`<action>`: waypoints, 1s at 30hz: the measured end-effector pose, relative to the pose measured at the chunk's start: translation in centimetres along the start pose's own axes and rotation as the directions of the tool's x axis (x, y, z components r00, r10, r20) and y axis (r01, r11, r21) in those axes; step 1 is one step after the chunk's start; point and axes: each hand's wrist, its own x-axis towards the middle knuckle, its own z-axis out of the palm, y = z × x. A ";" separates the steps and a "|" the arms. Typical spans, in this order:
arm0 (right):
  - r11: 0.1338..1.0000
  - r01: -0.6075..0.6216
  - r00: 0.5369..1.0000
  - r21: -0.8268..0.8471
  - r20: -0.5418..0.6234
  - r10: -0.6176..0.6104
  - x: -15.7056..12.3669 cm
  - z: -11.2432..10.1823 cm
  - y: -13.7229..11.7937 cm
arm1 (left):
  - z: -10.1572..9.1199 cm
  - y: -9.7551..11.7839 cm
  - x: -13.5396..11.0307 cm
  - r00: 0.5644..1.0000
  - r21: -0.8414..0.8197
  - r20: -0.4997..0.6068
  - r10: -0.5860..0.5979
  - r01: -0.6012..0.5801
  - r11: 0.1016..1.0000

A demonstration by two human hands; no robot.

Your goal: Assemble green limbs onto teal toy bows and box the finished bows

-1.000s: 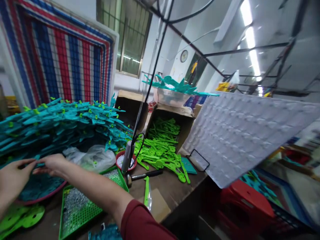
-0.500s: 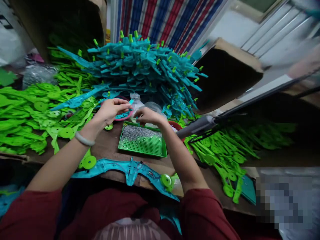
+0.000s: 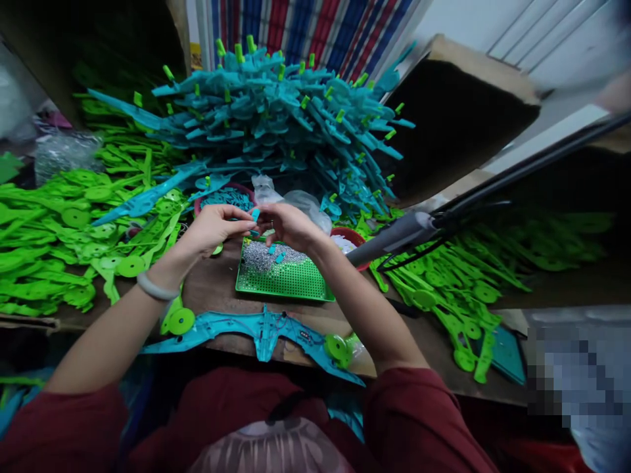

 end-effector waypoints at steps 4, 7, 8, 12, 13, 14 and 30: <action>0.998 -0.035 0.997 -0.058 -0.070 0.031 -0.6 -0.2 1.8 | 0.3 -1.7 0.5 0.996 0.145 0.075 0.047 -0.058 0.988; 0.987 -0.102 0.989 -0.128 -0.119 0.087 -0.7 -0.6 2.8 | 0.8 -2.7 0.8 0.990 0.174 0.136 0.037 -0.061 0.983; 0.981 -0.112 0.986 -0.158 -0.140 0.090 -0.8 -0.9 3.0 | 1.0 -2.9 0.8 0.989 0.177 0.146 0.035 -0.061 0.982; 0.927 -0.151 0.979 -0.344 -0.182 0.091 -1.3 -2.9 3.2 | 1.4 -3.3 0.8 0.981 0.199 0.195 0.012 -0.051 0.979; 0.897 -0.163 0.978 -0.412 -0.186 0.092 -1.5 -3.4 3.1 | 1.4 -3.3 0.8 0.976 0.206 0.219 -0.013 -0.033 0.978; 0.860 -0.168 0.977 -0.481 -0.195 0.083 -1.7 -3.9 3.0 | 1.4 -3.4 0.8 0.969 0.213 0.245 -0.044 -0.010 0.977; 0.099 0.130 0.974 -0.987 0.108 -0.202 7.5 -1.1 0.8 | 3.4 -3.7 -10.5 0.914 -0.545 0.196 -0.356 0.403 0.735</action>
